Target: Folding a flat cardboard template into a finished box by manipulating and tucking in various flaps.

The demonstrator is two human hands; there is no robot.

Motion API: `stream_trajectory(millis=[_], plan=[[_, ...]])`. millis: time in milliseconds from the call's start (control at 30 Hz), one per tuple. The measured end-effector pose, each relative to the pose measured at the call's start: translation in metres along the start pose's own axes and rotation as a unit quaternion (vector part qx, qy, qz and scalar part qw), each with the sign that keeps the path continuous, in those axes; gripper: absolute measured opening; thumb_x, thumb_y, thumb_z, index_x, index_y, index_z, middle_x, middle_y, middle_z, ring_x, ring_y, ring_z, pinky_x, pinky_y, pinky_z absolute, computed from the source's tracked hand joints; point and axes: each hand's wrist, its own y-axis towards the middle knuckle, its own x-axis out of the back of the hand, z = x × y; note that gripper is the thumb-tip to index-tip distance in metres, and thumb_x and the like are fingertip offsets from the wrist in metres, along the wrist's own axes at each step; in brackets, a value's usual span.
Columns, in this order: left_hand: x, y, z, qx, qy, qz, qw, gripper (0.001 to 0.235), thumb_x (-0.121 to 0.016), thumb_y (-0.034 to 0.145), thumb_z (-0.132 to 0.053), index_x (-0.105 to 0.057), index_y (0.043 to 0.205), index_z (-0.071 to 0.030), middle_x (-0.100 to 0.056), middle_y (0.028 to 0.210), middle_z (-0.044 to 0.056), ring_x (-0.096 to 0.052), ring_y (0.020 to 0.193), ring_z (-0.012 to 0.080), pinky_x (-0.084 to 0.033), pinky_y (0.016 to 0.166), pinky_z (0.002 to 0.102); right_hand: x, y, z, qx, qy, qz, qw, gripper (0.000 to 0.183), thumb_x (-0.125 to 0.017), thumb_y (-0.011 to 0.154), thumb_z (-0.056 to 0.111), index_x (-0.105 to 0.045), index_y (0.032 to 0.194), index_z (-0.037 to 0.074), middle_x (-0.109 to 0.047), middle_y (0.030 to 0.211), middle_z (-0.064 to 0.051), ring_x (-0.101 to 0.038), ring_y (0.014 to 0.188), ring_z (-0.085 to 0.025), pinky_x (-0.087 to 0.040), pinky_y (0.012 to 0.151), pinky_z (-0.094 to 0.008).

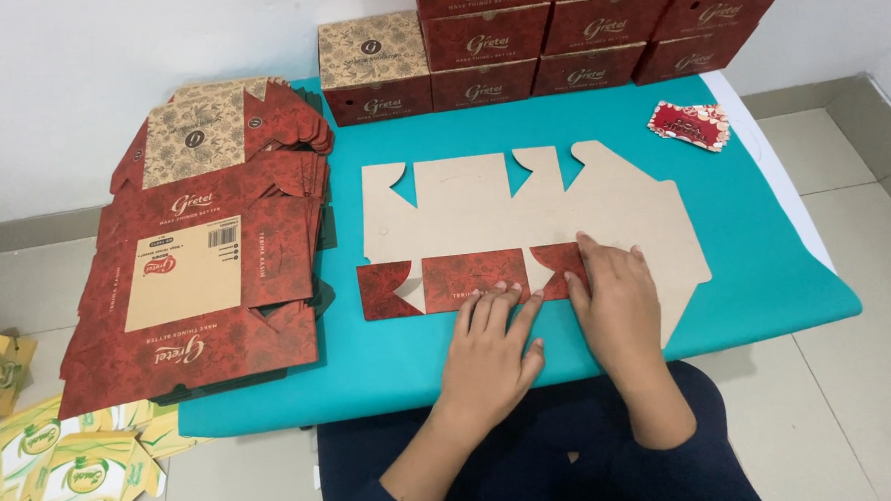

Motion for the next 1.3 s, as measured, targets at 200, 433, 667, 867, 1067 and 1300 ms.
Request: stream_trajectory(millis=[200,433,667,867,1067,1300], plan=[[-0.004,0.003,-0.019,0.037,0.074,-0.006,0.997,0.052,-0.054,0.082,-0.031,-0.055,0.128,-0.007,-0.054,0.128,0.015,-0.044,0.125,0.0304,-0.027,0.110,0.049,-0.011,-0.023,-0.001,0.192,0.013,-0.099,0.976,0.019,-0.058,0.085,0.003,-0.065,0.102,0.000,-0.065,0.108,-0.014,-0.059,0.103,-0.033,-0.042,0.099,-0.047],[-0.001,0.004,-0.016,0.028,0.086,0.007,0.996,0.053,-0.054,0.083,-0.031,-0.054,0.130,-0.007,-0.053,0.129,0.015,-0.044,0.125,0.0306,-0.028,0.109,0.049,-0.006,-0.041,0.009,0.177,0.070,-0.106,0.976,0.015,-0.056,0.087,0.005,-0.065,0.100,0.002,-0.065,0.103,-0.010,-0.060,0.096,-0.026,-0.043,0.098,-0.044],[0.003,0.003,-0.017,0.021,0.044,-0.008,0.999,0.052,-0.053,0.083,-0.028,-0.051,0.131,-0.009,-0.053,0.129,0.014,-0.044,0.124,0.0290,-0.028,0.109,0.047,-0.012,-0.040,0.002,0.207,-0.056,-0.097,0.972,0.025,-0.058,0.085,0.015,-0.064,0.107,0.006,-0.064,0.107,-0.007,-0.060,0.095,-0.022,-0.037,0.105,-0.044],[0.000,0.003,-0.017,0.024,0.057,-0.009,0.998,0.047,-0.056,0.081,-0.027,-0.057,0.124,-0.008,-0.054,0.128,0.014,-0.045,0.124,0.0298,-0.029,0.108,0.047,-0.005,-0.043,-0.002,0.206,-0.058,-0.077,0.974,0.026,-0.056,0.087,0.015,-0.065,0.111,0.009,-0.064,0.111,-0.004,-0.061,0.100,-0.019,-0.033,0.109,-0.046],[-0.008,0.001,-0.015,0.034,0.037,0.027,0.998,0.046,-0.045,0.089,-0.028,-0.052,0.129,-0.007,-0.050,0.123,0.018,-0.042,0.125,0.0341,-0.024,0.108,0.054,0.010,-0.050,0.010,0.072,-0.036,-0.022,0.996,0.025,-0.054,0.091,0.010,-0.067,0.112,0.012,-0.067,0.113,-0.001,-0.058,0.116,-0.016,-0.022,0.116,-0.044],[-0.006,0.000,-0.016,0.039,0.017,0.036,0.998,0.046,-0.043,0.089,-0.026,-0.050,0.129,-0.005,-0.049,0.123,0.020,-0.040,0.127,0.0356,-0.020,0.110,0.055,0.001,-0.056,-0.002,0.027,-0.038,-0.069,0.997,0.023,-0.055,0.092,0.012,-0.067,0.112,0.015,-0.068,0.113,0.002,-0.058,0.116,-0.012,-0.016,0.119,-0.045]])
